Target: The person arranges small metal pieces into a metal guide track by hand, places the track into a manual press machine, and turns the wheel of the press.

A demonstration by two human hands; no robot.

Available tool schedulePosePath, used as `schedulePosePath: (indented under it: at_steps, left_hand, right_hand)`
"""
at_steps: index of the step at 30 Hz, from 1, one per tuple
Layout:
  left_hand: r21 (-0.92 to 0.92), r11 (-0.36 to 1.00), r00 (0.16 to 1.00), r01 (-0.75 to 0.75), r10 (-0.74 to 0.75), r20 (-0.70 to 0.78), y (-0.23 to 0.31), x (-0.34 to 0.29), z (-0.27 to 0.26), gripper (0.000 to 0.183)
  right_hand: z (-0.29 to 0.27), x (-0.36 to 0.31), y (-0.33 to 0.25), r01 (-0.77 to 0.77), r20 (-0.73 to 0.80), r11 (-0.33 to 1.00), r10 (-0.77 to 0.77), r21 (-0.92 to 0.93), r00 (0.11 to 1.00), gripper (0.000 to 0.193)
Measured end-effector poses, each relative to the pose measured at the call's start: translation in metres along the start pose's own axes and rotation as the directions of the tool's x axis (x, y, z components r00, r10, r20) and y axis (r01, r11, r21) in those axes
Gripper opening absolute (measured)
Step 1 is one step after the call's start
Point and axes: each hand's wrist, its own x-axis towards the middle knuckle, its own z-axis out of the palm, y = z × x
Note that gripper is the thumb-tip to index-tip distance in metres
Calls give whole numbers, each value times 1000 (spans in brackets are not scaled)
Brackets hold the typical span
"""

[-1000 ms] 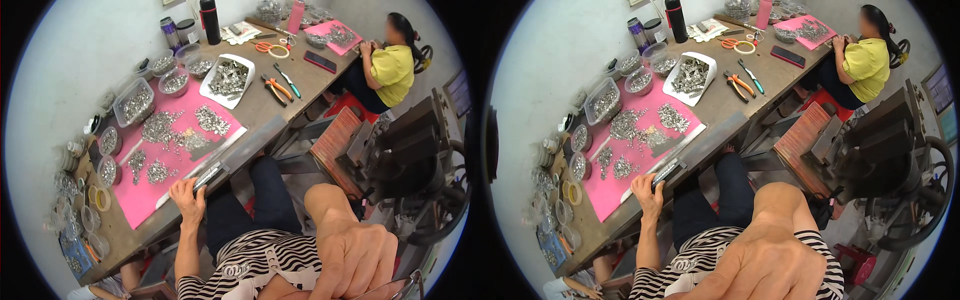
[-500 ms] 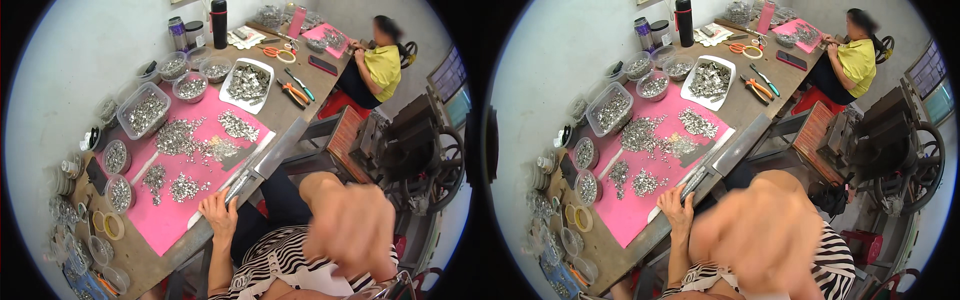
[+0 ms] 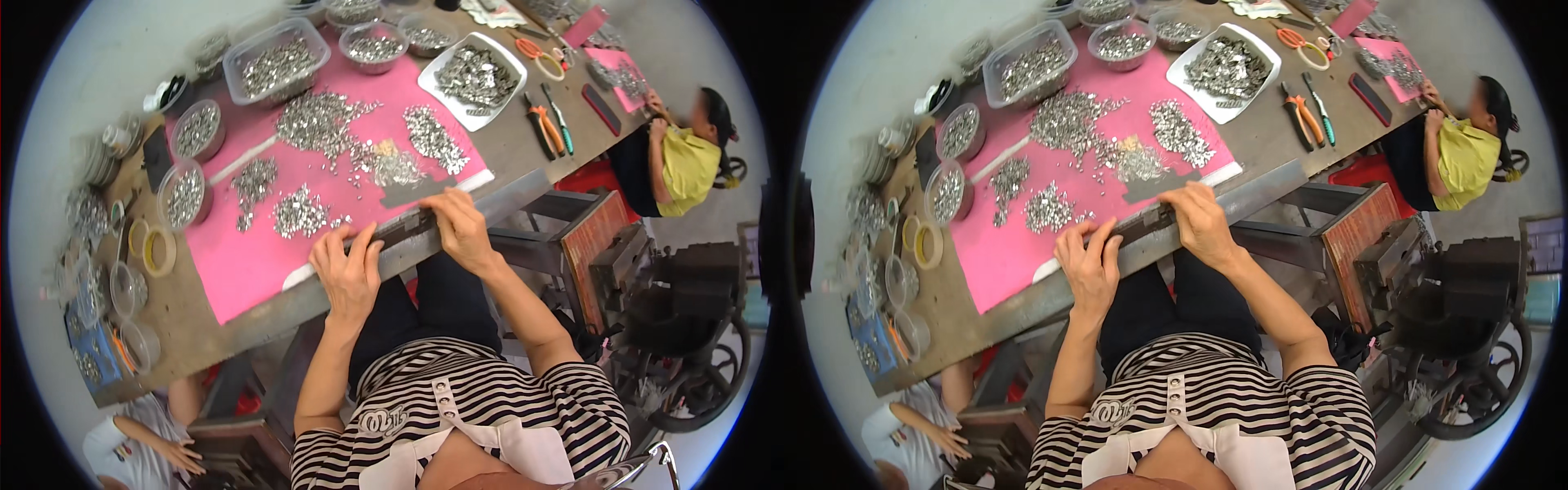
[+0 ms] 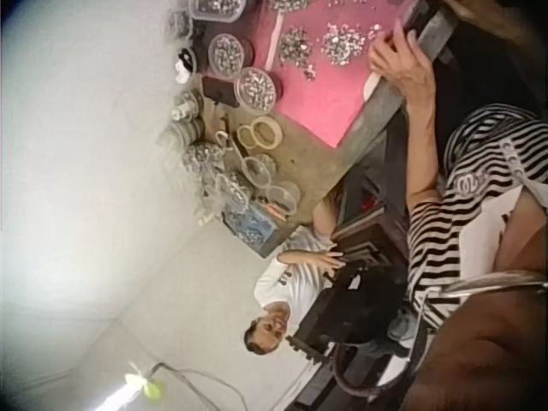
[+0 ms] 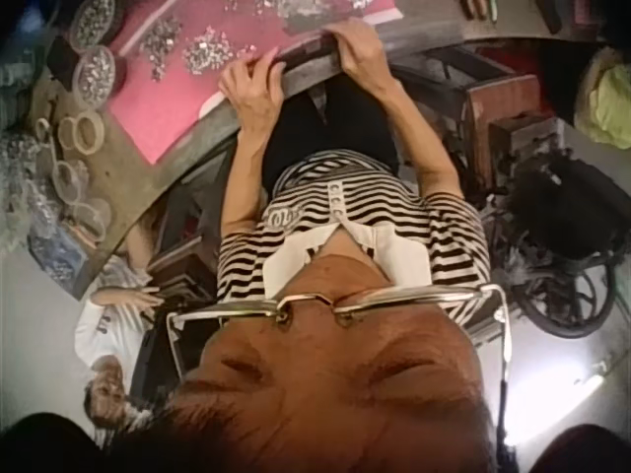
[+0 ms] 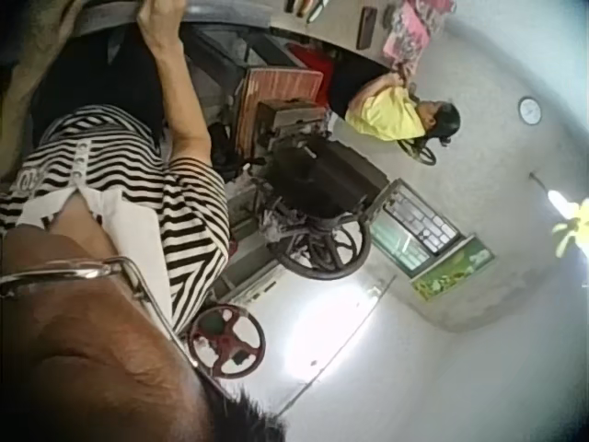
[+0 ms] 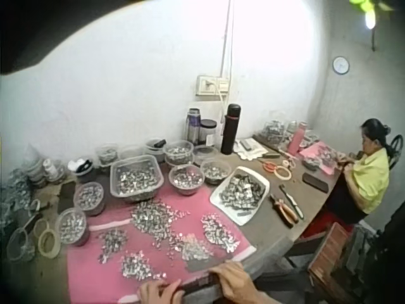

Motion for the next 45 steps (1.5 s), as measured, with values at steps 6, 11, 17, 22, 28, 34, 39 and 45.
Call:
schedulePosePath:
  at_steps: [6, 11, 17, 22, 28, 34, 39, 45]
  left_hand:
    - [32, 997, 998, -68, 68, 16, 12, -5, 11, 32]
    - [71, 986, 989, -151, 150, 18, 13, -5, 12, 30]
    - [-543, 826, 938, -153, -53, -344, -15, -69, -20, 23]
    - [-796, 320, 717, 513, -669, 193, -31, -97, -73, 34]
    - [-707, 467, 815, 531, -511, 274, -13, -72, -55, 27]
    - [-465, 876, 987, 128, -157, -23, 13, -31, -18, 8]
    - [-140, 985, 983, -105, 82, -163, -8, -44, -19, 20]
    - [120, 992, 1000, 29, -30, 1, -16, -41, -36, 46]
  right_hand:
    - [-2, -10, 2, 43, 25, 992, -46, 119, 999, 63]
    - [1, -15, 5, 53, 7, 994, -54, 91, 999, 62]
    - [12, -18, 3, 131, -79, 990, -128, 47, 989, 53]
    - [4, -20, 4, 111, -90, 994, -112, -9, 990, 46]
    - [10, -17, -3, 94, -89, 995, -95, -20, 991, 40]
    - [-3, 4, 1, 249, 14, 963, -249, -103, 968, 21]
    - [2, 17, 10, 520, 161, 842, -498, -143, 852, 17]
    - [-31, 61, 17, 602, -1, 782, -610, -163, 792, 17]
